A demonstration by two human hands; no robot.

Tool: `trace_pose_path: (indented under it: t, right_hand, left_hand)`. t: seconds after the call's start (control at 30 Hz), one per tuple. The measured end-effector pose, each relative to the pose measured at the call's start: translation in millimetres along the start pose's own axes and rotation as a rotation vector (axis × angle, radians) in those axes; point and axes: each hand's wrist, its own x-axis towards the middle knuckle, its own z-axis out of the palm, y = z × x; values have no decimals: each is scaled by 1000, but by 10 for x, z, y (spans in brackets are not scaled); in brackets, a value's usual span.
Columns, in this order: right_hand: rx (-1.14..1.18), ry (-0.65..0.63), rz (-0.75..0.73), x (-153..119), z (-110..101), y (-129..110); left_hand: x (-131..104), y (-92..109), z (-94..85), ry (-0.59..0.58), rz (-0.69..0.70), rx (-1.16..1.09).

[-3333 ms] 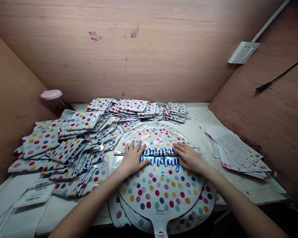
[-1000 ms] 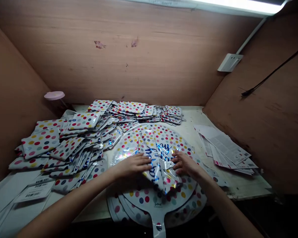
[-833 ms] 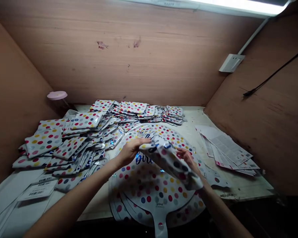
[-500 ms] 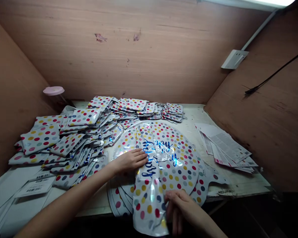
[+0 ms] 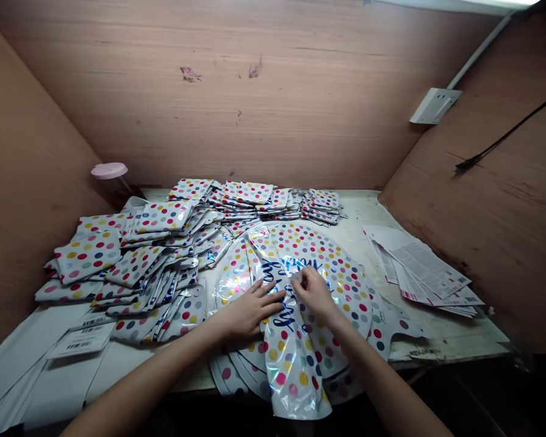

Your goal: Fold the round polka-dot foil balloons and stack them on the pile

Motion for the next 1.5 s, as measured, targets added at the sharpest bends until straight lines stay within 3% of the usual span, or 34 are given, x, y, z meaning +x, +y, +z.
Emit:
trace_pose_path:
  t: [0.1, 0.17, 0.3, 0.4, 0.47, 0.57, 0.67, 0.77, 0.83, 0.9, 0.97, 1.07, 1.17, 1.23, 1.4, 1.5]
  right_hand:
    - [160, -218, -384, -181, 16, 6]
    - [130, -341, -543, -275, -7, 83]
    - [-25, -527, -667, -378, -138, 240]
    - [-17, -538, -704, -408, -163, 246]
    - [53, -420, -577, -375, -89, 173]
    - [47, -195, -174, -203, 99, -33]
    - [-154, -105, 103, 50, 264, -245]
    - [-272, -79, 188, 225, 370, -356]
    - [-328, -70, 220, 267, 414, -379]
    - [-375, -65, 239, 275, 448, -387]
    - [-414, -59, 251, 278, 477, -402]
    - [-463, -48, 250, 278, 513, -450]
    - [-489, -37, 222, 194, 493, -477]
    - [-540, -17, 97, 62, 426, -432]
    - [-717, -58, -496, -323, 241, -156]
    - [-814, -147, -523, -412, 223, -59]
  left_hand:
    - [-50, 10, 88, 110, -29, 72]
    - [-99, 51, 166, 219, -44, 148]
    - [-221, 206, 299, 377, -127, 71]
    - [-290, 314, 319, 462, -352, -233]
    - [-283, 348, 287, 507, -570, -424]
    - [-163, 333, 200, 586, -941, -588]
    - [33, 292, 127, 585, -1272, -527]
    - [187, 298, 113, 463, -1436, -331]
    - [243, 329, 127, 412, -1451, -211]
    - [283, 345, 139, 449, -1388, -39]
    - [328, 306, 145, 482, -1185, 112]
    - [394, 123, 167, 352, -832, 97]
    - [405, -105, 235, 216, -771, 19]
    - [381, -210, 288, 174, -790, -4]
    - [361, -278, 337, 157, -737, 30]
    - [396, -267, 319, 148, -672, 46]
